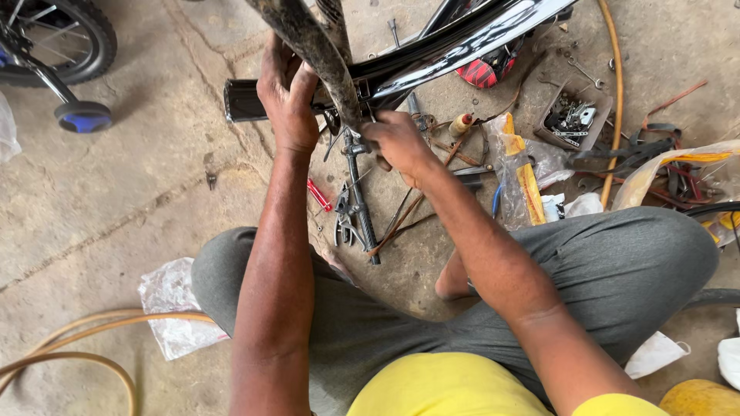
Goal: The person is sitting on the floor repairing a bicycle. They use pliers to adjust a cable on the frame, then use a screwdriver to work on the seat post area. The person handles the bicycle frame, cables, and tools throughout the process.
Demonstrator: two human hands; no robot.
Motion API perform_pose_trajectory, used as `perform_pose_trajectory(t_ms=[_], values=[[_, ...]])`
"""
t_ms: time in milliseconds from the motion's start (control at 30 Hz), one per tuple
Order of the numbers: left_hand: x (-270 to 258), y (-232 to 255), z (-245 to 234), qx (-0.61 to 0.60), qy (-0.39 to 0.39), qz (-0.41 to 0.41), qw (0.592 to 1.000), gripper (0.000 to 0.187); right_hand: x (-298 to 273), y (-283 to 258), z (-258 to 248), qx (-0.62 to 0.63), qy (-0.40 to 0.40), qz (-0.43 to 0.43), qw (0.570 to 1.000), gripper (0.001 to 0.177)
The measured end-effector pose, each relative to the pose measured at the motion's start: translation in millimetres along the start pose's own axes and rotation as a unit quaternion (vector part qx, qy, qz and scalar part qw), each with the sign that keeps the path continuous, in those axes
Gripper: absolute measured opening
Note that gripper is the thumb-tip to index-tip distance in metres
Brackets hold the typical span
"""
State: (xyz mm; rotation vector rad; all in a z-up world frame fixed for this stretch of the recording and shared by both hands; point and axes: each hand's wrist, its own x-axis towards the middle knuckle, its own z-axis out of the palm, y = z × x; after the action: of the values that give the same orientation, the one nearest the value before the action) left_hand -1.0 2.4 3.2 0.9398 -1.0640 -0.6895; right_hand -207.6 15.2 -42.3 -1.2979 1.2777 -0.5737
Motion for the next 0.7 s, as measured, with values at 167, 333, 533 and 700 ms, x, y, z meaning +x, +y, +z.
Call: perform_pose_trajectory(t_ms=[167,333,533,700], values=[[2,9,5,-0.026,0.005,-0.003,1.000,0.075,5,13,16,-0.247,0.151,-0.195,0.937,0.050],[5,12,7,0.044,0.006,0.016,0.999,0.070,23,44,25,-0.344,0.261,-0.483,0.762,0.061],[7,14,6,-0.032,-0.010,0.022,0.999,0.067,13,9,5,-0.401,0.143,-0.326,0.844,0.056],[2,17,4,-0.045,-0.016,-0.005,0.999,0.064,12,-12,-19,-0.168,-0.038,-0.028,0.985,0.033]])
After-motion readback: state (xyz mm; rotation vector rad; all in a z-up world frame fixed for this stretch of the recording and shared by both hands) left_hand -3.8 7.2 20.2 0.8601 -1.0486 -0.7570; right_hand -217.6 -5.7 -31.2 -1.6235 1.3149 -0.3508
